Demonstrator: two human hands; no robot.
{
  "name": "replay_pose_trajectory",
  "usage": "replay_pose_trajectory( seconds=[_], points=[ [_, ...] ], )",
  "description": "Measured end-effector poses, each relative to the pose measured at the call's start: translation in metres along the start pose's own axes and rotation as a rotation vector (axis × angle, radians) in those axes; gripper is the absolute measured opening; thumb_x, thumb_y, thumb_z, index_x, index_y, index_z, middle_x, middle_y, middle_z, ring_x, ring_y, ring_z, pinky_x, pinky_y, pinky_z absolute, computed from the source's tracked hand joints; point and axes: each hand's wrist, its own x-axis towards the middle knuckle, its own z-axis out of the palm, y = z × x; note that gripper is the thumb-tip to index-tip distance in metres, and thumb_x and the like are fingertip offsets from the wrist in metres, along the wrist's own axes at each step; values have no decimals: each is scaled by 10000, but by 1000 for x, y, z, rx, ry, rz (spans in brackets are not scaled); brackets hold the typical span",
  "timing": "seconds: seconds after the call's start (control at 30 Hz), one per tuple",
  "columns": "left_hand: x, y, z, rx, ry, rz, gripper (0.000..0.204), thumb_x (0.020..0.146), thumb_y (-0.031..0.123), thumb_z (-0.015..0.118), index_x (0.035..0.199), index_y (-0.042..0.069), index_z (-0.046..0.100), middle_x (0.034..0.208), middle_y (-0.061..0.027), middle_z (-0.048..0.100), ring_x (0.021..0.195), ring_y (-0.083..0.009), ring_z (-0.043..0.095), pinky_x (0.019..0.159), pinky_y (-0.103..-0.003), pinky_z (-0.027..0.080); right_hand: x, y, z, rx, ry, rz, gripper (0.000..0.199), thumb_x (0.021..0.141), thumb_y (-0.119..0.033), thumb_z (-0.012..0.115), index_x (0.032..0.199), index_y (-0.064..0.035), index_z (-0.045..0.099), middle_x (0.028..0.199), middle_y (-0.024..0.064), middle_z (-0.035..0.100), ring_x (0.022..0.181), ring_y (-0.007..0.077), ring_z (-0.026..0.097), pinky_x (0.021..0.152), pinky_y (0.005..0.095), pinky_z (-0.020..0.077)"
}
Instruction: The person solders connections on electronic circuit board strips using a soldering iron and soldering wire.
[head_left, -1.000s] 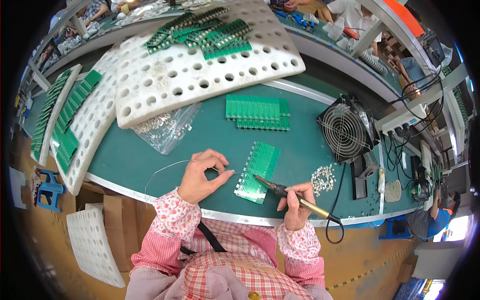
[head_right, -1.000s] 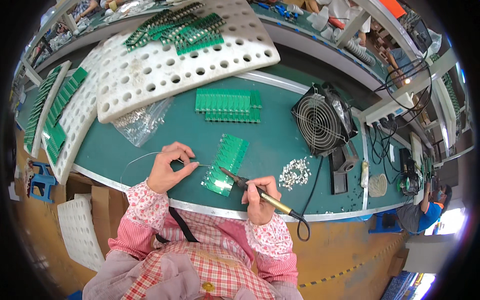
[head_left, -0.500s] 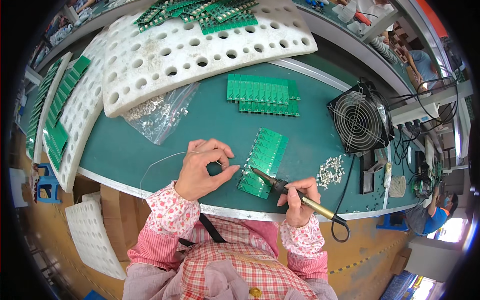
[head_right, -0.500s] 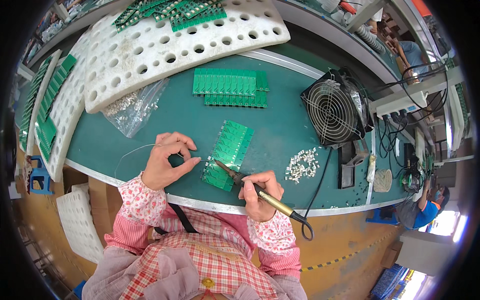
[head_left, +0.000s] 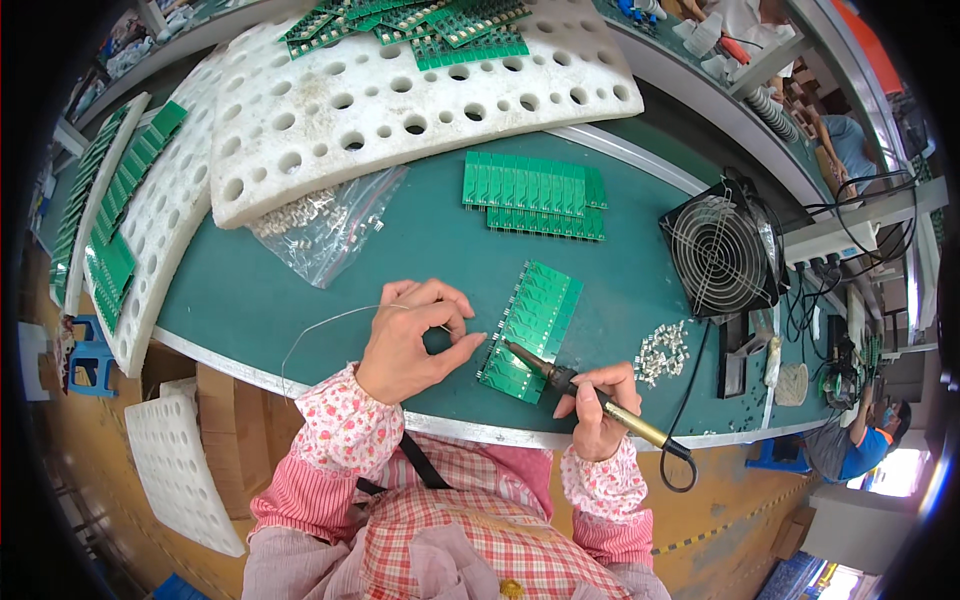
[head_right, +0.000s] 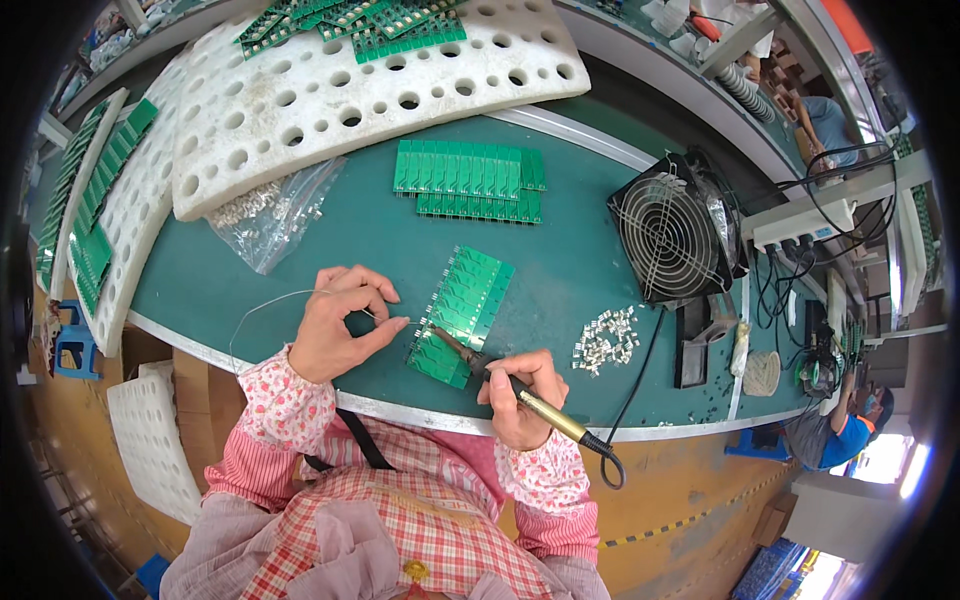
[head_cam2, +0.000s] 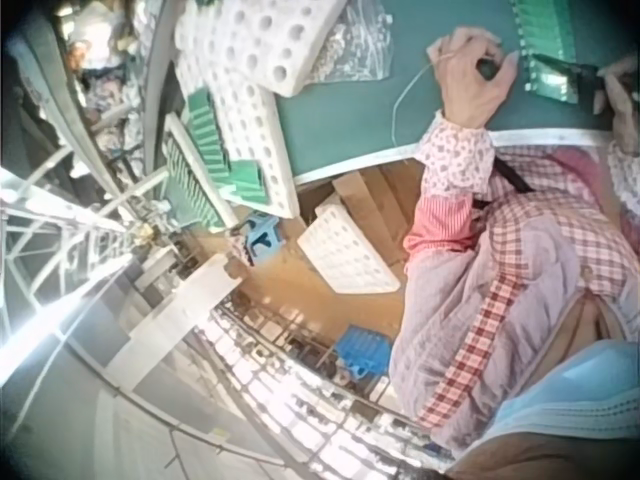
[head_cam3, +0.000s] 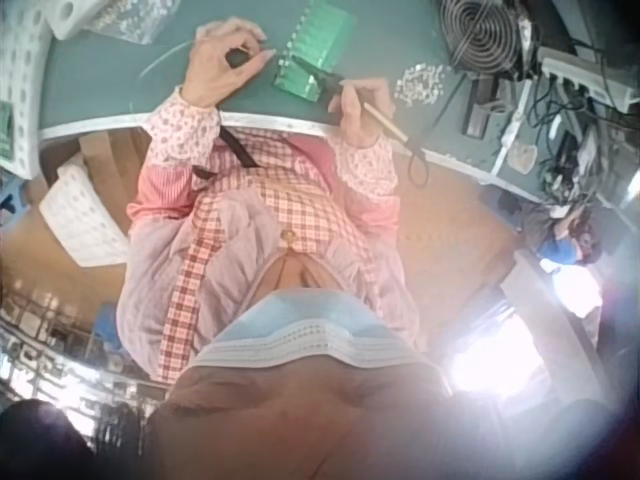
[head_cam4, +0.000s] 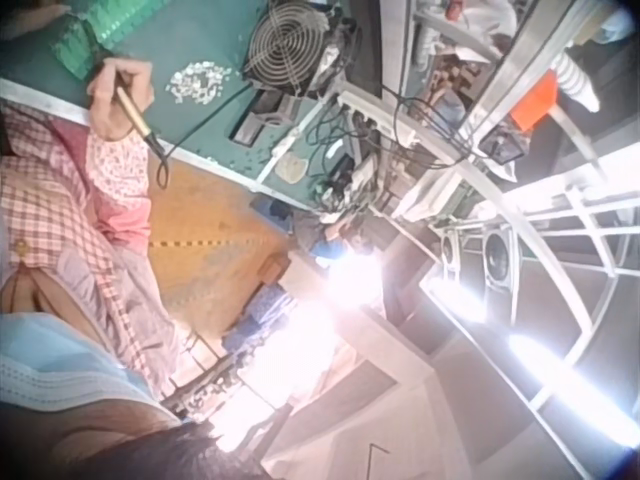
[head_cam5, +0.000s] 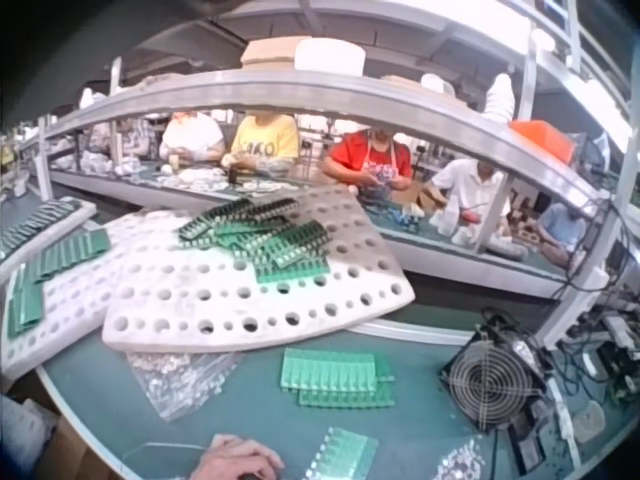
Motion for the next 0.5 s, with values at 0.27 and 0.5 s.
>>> replay_pose_trajectory(
  seconds=[0.27, 0.5],
  points=[
    [-1, 0, 0, 13, 5, 13, 210, 702, 110, 792, 660, 86, 587, 932, 4, 646, 857, -185, 570, 910, -343, 337, -1, 2, 2, -36, -15, -41, 149, 901, -125, 531, 889, 17, 486, 600, 83, 581, 459, 128, 581, 438, 242, 439],
    [-1, -1, 1, -8, 26, 7, 205, 731, 150, 775, 660, 90, 592, 914, 12, 640, 858, -174, 606, 912, -375, 341, -4, 4, 0, -10, -12, -55, 113, 888, -60, 581, 886, 39, 525, 612, 95, 613, 501, 125, 609, 466, 240, 483]
  ],
)
